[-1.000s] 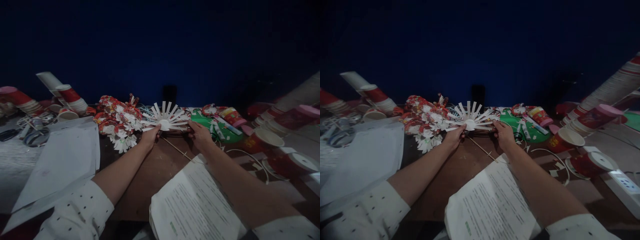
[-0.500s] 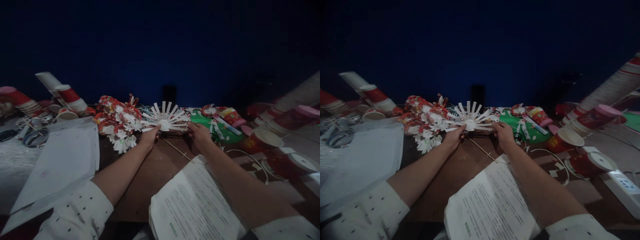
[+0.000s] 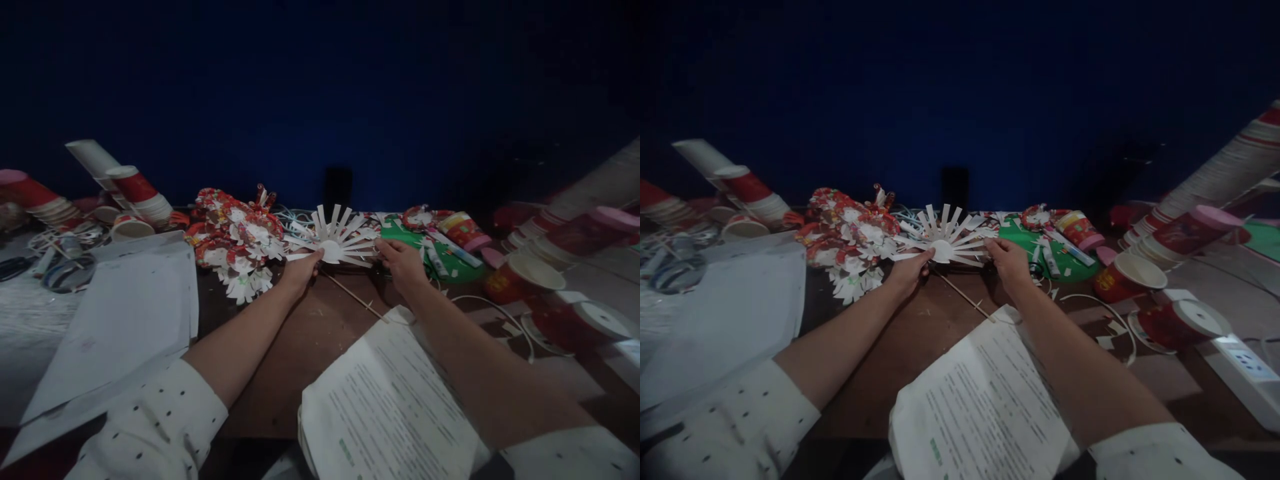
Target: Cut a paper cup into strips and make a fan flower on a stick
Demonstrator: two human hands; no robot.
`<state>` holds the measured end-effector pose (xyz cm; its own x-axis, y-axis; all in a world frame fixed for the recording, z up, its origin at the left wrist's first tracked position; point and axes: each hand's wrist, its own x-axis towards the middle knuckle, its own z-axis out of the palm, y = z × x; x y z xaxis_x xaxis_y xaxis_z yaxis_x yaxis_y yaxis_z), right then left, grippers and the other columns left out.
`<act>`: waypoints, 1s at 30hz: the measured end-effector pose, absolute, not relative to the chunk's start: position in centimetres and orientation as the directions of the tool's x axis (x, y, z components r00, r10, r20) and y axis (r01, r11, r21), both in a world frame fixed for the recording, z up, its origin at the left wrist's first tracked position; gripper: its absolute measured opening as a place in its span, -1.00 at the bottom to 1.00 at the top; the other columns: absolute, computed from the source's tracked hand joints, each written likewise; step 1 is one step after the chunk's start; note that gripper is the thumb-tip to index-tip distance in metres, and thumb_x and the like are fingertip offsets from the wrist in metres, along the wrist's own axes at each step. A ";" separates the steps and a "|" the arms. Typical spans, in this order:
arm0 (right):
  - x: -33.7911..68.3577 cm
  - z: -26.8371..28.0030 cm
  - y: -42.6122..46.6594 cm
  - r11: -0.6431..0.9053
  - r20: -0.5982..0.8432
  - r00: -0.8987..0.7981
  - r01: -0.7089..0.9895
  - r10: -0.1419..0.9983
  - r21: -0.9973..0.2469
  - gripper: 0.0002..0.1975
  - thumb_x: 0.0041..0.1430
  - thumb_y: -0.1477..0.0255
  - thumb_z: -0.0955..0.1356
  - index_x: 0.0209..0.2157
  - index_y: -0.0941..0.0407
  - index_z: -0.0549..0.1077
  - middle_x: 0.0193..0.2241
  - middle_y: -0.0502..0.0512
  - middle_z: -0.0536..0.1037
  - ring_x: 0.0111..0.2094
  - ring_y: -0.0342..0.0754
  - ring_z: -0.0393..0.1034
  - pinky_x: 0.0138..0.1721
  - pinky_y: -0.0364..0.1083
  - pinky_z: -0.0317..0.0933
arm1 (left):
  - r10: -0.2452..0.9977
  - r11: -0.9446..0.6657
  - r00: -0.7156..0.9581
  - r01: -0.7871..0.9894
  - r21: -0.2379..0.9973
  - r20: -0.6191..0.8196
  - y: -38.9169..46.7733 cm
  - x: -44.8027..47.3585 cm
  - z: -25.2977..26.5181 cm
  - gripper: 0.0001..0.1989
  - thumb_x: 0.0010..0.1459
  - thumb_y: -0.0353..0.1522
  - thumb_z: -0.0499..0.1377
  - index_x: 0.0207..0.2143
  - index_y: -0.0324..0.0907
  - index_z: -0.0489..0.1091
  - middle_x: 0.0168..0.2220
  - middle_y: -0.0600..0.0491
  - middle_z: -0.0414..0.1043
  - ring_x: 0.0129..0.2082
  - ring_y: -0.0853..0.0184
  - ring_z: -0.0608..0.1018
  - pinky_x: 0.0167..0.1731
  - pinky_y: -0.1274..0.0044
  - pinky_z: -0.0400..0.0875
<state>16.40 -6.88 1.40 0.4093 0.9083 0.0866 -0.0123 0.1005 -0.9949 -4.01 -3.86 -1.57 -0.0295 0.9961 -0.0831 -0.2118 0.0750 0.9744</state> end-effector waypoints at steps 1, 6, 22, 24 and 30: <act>16.4 1.3 -6.8 0.109 0.099 0.415 -0.002 0.904 -0.994 -0.71 -0.23 0.20 0.51 -0.50 0.13 0.54 -0.60 -0.04 0.46 -0.54 -0.18 0.25 -0.56 -0.19 0.09 | 0.996 0.074 -0.027 -0.208 0.975 -0.082 -3.9 -4.0 -1.6 -0.64 -0.20 -0.22 0.38 -0.64 -0.21 0.26 -0.72 0.19 0.20 -0.72 0.56 0.22 -0.71 0.64 0.00; 16.5 1.2 -6.7 0.085 0.081 0.454 0.012 0.887 -0.996 -0.66 -0.27 0.18 0.51 -0.51 0.15 0.51 -0.65 -0.07 0.41 -0.58 -0.19 0.21 -0.54 -0.17 0.09 | 0.996 0.085 -0.006 -0.201 0.976 -0.088 -3.8 -4.1 -1.6 -0.65 -0.16 -0.23 0.36 -0.63 -0.22 0.25 -0.72 0.20 0.19 -0.72 0.56 0.22 -0.71 0.65 0.01; 16.7 1.3 -6.8 0.104 0.118 0.436 0.054 0.892 -0.993 -0.64 -0.18 0.15 0.47 -0.41 0.14 0.55 -0.50 0.00 0.54 -0.48 -0.12 0.34 -0.44 -0.14 0.21 | 0.996 0.084 0.003 -0.027 0.996 -0.084 -4.3 -4.0 -1.4 -0.65 -0.13 -0.18 0.32 -0.62 -0.21 0.26 -0.72 0.20 0.20 -0.72 0.54 0.22 -0.69 0.62 0.04; 16.9 1.0 -6.6 0.105 0.120 0.454 0.058 0.883 -0.993 -0.67 -0.20 0.19 0.48 -0.43 0.14 0.54 -0.54 -0.02 0.53 -0.50 -0.12 0.33 -0.42 -0.12 0.22 | 0.996 0.085 0.014 -0.047 0.995 -0.085 -4.3 -4.0 -1.5 -0.65 -0.14 -0.17 0.32 -0.61 -0.20 0.26 -0.72 0.20 0.19 -0.71 0.54 0.21 -0.68 0.62 0.05; 16.9 0.8 -6.5 0.111 0.140 0.490 0.089 0.860 -0.990 -0.68 -0.24 0.20 0.50 -0.48 0.15 0.51 -0.55 -0.02 0.50 -0.50 -0.14 0.31 -0.41 -0.12 0.19 | 0.995 0.090 0.043 -0.055 0.994 -0.088 -4.2 -4.0 -1.6 -0.64 -0.16 -0.14 0.33 -0.57 -0.22 0.31 -0.72 0.20 0.18 -0.71 0.54 0.19 -0.70 0.62 0.04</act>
<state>16.92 -6.45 0.79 0.4904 0.8601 0.1404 0.0888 0.1110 -0.9898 -3.95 -4.16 -1.65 0.0434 0.9952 -0.0879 -0.0548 0.0903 0.9944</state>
